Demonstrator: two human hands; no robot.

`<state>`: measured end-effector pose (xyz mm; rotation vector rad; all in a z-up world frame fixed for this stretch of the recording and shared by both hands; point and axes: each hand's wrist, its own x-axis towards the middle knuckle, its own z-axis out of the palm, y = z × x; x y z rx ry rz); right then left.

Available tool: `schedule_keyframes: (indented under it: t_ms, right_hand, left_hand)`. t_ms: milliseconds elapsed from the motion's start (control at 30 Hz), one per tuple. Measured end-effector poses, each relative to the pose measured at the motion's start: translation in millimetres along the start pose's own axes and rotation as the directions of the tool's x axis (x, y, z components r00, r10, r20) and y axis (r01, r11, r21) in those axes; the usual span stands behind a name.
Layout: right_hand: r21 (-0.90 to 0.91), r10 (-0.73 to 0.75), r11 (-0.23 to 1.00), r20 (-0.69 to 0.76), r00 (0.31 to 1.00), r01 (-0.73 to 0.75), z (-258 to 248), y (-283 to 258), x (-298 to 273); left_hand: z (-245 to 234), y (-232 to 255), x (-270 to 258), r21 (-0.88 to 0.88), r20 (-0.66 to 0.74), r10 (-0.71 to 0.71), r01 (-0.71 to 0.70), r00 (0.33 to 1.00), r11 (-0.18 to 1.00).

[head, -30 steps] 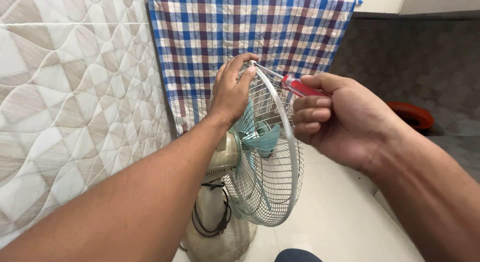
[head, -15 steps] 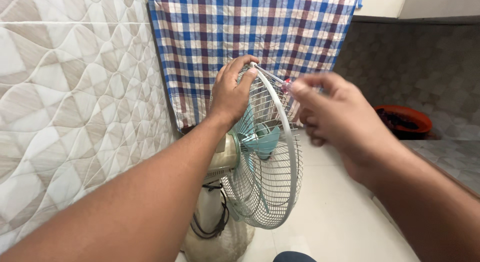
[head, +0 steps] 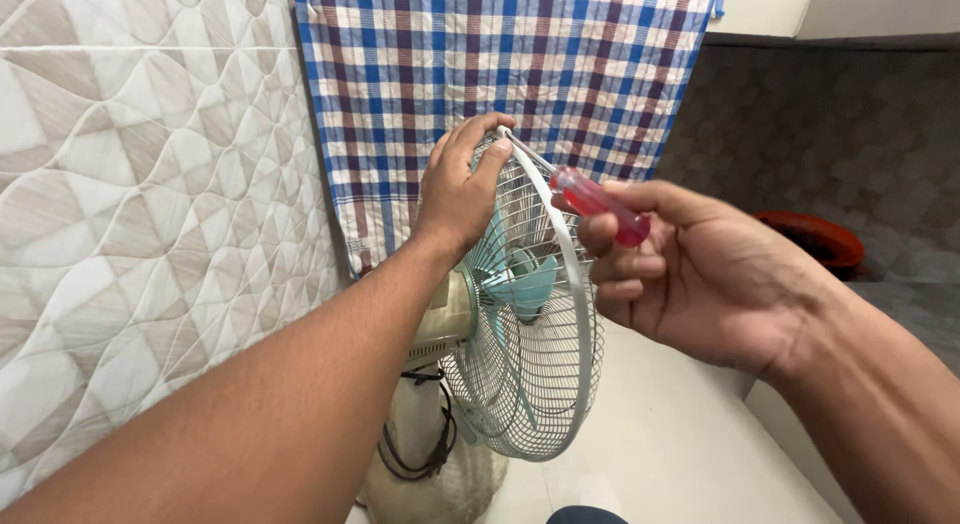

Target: The person uses a screwdriver to loosen and remove screws from the front grill of a standing electric fan. The person holds the fan steady with one hand while unscrewing with the other, then sets the screwdriver down and repositions the fan.

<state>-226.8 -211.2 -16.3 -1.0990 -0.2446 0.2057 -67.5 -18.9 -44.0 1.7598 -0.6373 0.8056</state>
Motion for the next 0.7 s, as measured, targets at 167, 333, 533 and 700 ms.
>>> schedule_keyframes:
  t_ms: [167,333,533,700]
  right_hand:
    - [-0.347,-0.134,0.936,-0.190,0.973,0.061,-11,2,2]
    - [0.205,0.063,0.971,0.267,0.962,-0.120,-6,-12,-11]
    - [0.236,-0.024,0.971,-0.006,1.000,0.025,0,-8,-12]
    - [0.372,0.018,0.928,-0.075,0.997,0.012,-4,-8,-13]
  left_hand:
    - [1,0,0,0.004,0.016,-0.037,0.037,0.999,0.999]
    - [0,1,-1,0.003,0.007,-0.013,0.013,1.000,1.000]
    - [1,0,0,0.013,0.007,-0.005,0.005,1.000,1.000]
    - [2,-1,0,0.017,-0.010,0.020,-0.019,1.000,1.000]
